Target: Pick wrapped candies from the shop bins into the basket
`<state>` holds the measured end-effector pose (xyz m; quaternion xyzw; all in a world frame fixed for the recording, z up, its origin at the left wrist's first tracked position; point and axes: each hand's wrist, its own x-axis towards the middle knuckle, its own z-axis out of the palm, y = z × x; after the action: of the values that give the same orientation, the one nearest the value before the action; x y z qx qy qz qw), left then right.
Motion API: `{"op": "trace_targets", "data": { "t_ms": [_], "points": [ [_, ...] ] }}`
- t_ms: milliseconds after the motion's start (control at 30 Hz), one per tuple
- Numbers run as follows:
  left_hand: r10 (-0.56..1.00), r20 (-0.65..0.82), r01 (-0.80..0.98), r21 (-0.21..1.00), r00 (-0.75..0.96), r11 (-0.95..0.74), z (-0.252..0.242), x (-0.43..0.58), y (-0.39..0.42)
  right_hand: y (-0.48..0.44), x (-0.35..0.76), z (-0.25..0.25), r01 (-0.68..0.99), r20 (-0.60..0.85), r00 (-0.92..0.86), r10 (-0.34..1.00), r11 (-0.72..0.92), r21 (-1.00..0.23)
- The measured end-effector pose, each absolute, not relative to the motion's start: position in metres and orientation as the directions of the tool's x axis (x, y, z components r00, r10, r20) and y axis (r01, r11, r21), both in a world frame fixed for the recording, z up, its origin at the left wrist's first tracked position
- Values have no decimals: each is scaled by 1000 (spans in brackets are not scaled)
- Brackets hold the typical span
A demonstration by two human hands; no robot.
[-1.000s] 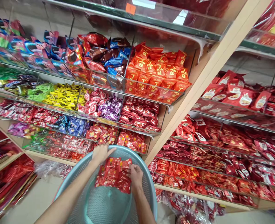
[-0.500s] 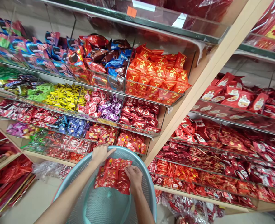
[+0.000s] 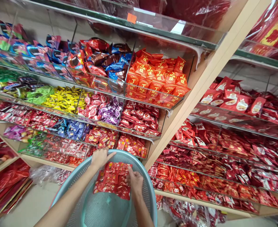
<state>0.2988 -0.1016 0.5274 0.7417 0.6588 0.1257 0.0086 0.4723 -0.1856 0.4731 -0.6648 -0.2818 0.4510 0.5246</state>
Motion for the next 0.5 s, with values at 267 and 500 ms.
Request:
{"op": "trace_targets", "data": {
  "t_ms": [267, 500],
  "points": [
    [976, 195, 976, 170, 99, -133, 526, 299, -102, -165, 500, 521, 586, 241, 498, 833, -119, -801],
    [982, 173, 979, 175, 76, -107, 530, 300, -104, -121, 538, 542, 876, 87, 441, 893, -408, -256]
  ]
}}
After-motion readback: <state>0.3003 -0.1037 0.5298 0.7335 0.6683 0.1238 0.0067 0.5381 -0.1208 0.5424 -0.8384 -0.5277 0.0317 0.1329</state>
